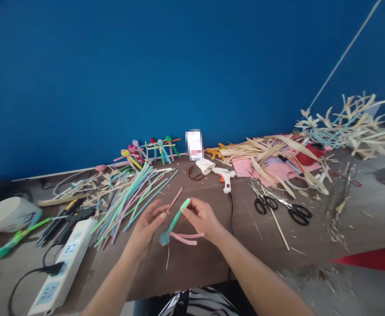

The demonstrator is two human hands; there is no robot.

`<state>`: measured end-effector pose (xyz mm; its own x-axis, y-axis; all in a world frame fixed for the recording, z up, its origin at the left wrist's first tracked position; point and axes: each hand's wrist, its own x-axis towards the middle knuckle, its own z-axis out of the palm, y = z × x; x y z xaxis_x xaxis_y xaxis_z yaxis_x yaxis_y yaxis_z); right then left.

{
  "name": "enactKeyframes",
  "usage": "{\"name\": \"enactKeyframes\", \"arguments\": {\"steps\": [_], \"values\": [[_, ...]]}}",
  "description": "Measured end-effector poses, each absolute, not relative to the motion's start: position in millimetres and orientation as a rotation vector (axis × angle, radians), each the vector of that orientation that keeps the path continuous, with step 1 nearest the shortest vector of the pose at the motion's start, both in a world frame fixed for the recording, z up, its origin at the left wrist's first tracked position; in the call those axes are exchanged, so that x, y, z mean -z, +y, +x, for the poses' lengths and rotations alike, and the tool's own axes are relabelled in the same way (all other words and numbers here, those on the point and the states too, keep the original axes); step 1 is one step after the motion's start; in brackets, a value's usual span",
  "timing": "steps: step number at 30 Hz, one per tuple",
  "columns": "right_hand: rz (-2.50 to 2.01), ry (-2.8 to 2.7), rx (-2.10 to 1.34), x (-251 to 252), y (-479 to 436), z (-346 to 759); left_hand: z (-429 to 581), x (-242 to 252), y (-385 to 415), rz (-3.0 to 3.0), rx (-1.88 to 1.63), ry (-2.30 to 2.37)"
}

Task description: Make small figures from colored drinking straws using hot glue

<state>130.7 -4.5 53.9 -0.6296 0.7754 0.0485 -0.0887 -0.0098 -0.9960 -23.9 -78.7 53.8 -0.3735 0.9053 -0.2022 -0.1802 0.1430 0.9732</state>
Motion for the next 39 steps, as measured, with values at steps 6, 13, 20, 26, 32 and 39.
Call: {"name": "enactKeyframes", "arguments": {"steps": [6,13,20,26,32,39], "values": [[-0.702,-1.714,-1.632,-59,-6,132,-25,-57,-74,0.703,-1.015,1.028],[-0.735,-1.77,-1.527,-55,-2,133,-12,-66,-65,0.719,-1.039,1.028],[-0.806,-1.79,-1.455,-57,1,133,-5,-64,-60,0.613,-1.098,1.115],[-0.922,-1.957,-1.309,-56,1,132,3,-56,-58,0.493,-1.303,1.217],[-0.977,-2.278,-0.822,-60,-9,134,4,-56,-58,0.478,-1.333,1.303],[-1.014,-2.604,-0.482,-69,-13,137,-3,-50,-56,0.741,-1.308,1.491]]}}
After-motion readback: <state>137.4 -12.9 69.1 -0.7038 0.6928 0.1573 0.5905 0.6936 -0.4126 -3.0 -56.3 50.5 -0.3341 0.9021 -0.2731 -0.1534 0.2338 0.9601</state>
